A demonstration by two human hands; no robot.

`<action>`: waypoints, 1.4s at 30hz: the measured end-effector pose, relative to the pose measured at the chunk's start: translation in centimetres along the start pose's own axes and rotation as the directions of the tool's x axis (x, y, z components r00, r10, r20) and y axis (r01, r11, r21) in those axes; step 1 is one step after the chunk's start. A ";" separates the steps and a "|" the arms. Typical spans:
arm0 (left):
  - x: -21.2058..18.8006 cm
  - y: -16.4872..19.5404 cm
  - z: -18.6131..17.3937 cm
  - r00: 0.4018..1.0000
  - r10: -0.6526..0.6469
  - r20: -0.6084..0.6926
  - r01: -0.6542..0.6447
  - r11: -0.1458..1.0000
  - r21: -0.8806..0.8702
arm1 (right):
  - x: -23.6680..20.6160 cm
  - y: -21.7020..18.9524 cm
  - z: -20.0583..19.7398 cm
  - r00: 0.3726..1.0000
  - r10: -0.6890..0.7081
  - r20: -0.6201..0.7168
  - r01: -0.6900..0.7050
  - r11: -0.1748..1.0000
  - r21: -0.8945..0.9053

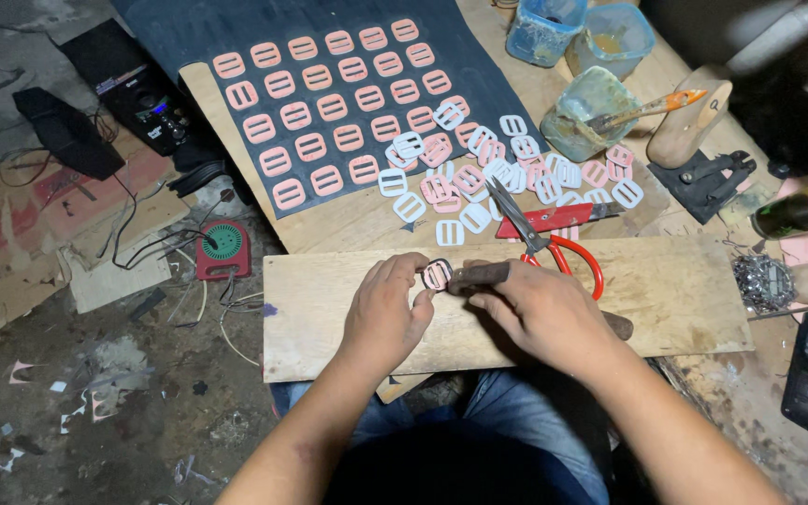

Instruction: The person uses a hammer to tap a small fastener on a wooden board, then uses scissors to cut individual fasteners from a sheet of material. The cut pieces are placed on the table.

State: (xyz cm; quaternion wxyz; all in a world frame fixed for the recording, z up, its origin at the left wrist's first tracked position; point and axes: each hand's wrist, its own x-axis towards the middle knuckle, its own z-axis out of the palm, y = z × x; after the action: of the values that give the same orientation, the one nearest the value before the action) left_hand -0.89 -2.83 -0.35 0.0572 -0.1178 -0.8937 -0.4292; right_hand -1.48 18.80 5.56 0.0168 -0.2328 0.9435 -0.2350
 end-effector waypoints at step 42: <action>0.3 0.1 -0.1 0.990 0.117 -0.073 -0.120 0.992 -0.041 | 0.9 -1.4 3.5 0.945 0.087 -0.317 -0.058 0.993 0.101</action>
State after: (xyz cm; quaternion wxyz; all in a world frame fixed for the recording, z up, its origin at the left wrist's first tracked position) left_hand -1.13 -2.81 -0.20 0.1114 -0.1569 -0.8725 -0.4492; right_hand -1.21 15.75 3.21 -0.1175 -0.1555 0.9301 -0.3112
